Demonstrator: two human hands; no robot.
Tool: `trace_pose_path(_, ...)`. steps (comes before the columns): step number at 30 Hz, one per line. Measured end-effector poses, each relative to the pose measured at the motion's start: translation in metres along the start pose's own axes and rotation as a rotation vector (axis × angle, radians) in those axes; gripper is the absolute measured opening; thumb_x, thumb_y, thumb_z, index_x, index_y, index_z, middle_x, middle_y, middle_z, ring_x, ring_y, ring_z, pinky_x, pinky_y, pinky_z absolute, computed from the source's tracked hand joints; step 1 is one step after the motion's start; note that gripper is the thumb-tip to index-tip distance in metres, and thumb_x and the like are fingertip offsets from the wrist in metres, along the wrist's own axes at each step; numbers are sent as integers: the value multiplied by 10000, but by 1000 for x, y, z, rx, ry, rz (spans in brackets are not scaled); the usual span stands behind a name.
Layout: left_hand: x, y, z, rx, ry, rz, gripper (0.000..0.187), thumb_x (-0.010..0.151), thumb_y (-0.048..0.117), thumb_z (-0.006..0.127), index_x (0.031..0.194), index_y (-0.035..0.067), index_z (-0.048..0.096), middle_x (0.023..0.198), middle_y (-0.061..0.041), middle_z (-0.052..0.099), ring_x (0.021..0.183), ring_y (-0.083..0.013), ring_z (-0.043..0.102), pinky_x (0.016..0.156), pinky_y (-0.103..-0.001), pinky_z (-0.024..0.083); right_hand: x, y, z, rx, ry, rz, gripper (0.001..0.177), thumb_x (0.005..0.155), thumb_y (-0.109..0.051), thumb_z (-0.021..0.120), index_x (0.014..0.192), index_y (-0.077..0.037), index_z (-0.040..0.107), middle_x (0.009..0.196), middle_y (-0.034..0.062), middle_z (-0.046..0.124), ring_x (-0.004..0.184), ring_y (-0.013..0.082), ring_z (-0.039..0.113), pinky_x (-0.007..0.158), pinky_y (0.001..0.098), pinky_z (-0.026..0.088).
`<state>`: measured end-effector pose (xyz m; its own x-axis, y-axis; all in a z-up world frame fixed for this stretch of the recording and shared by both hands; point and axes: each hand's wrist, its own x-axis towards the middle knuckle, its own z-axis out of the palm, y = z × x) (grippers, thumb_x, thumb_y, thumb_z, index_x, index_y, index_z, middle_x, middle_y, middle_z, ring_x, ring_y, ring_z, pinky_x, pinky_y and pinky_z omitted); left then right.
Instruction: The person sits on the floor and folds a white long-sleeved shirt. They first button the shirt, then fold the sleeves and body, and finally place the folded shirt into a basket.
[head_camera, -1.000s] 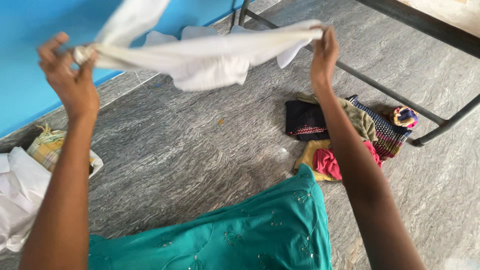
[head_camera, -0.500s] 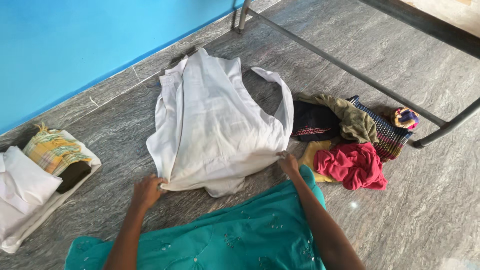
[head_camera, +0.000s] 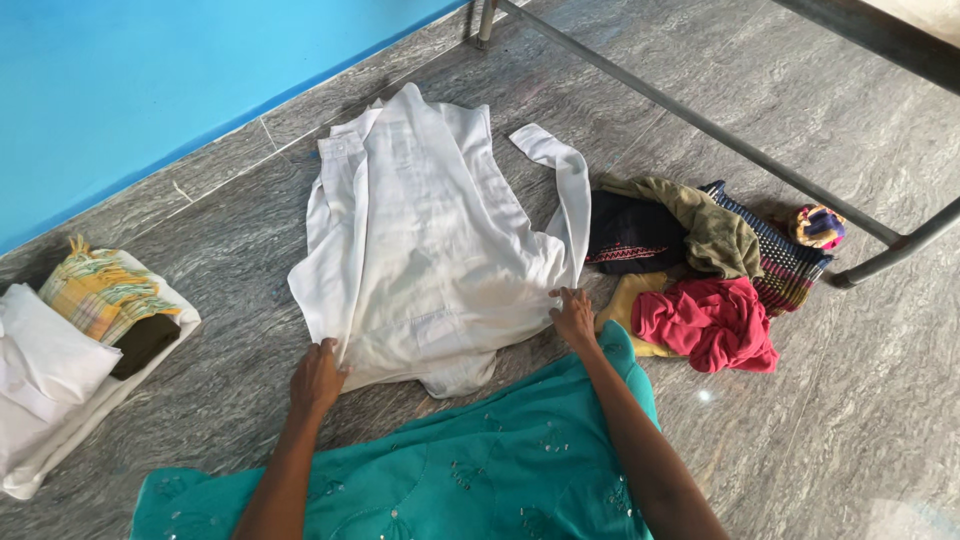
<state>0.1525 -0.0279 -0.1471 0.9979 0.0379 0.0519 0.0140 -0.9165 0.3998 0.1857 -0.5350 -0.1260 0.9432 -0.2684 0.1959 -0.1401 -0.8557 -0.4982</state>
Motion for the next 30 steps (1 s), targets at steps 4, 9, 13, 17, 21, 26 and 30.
trace_pose_path(4, 4, -13, 15, 10, 24, 5, 374, 885, 195, 708, 1246, 123, 643, 1149, -156, 696, 1103, -371, 673, 923, -487, 547, -1, -3, 0, -36, -46, 2, 447, 788, -210, 745, 1229, -225, 670, 1290, 154, 543, 1218, 409, 529, 1015, 529, 456)
trace_pose_path(9, 23, -30, 27, -537, 89, -328, 214, 1005, 174, 605, 1189, 77, 656, 1100, -211, 725, 977, -391, 722, 836, -494, 601, -2, -6, -3, -92, -115, -9, 382, 820, -239, 722, 1202, -233, 703, 1274, 156, 564, 1239, 401, 542, 1036, 526, 454)
trace_pose_path(13, 27, -41, 25, -1328, 186, -843, 273, 1024, 133, 469, 1267, 12, 471, 1061, -242, 674, 813, -371, 724, 626, -472, 639, -3, -10, -3, -86, -155, -25, 339, 827, -250, 706, 1164, -226, 733, 1275, 154, 588, 1240, 388, 560, 1033, 533, 455)
trace_pose_path(17, 22, -33, 31, -946, 143, -876, 347, 984, 118, 612, 1275, 9, 458, 1128, -207, 607, 795, -319, 714, 590, -445, 622, -4, -8, -5, -95, -190, 2, 339, 804, -248, 710, 1141, -220, 742, 1269, 143, 597, 1233, 384, 565, 1026, 544, 451)
trace_pose_path(21, 20, -27, 30, -944, 126, -810, 394, 962, 159, 682, 1259, 1, 476, 1100, -202, 637, 764, -301, 717, 564, -419, 642, -3, -7, -3, -76, -146, 6, 324, 818, -241, 703, 1138, -217, 744, 1256, 141, 608, 1235, 370, 585, 1027, 539, 467)
trace_pose_path(26, 21, -30, 30, -1142, 77, -757, 289, 976, 198, 652, 1141, -38, 620, 996, -173, 695, 681, -242, 731, 553, -361, 599, -1, -4, -3, -73, -11, 37, 381, 790, -230, 746, 1169, -210, 710, 1289, 140, 568, 1276, 397, 501, 1026, 559, 425)
trace_pose_path(30, 27, -45, 22, -1159, 312, -697, 255, 1026, 174, 620, 1161, -40, 585, 891, -216, 651, 563, -230, 622, 432, -340, 506, 0, -5, -2, -18, 27, 77, 454, 791, -227, 737, 1239, -227, 663, 1305, 163, 534, 1246, 417, 498, 1030, 531, 448)
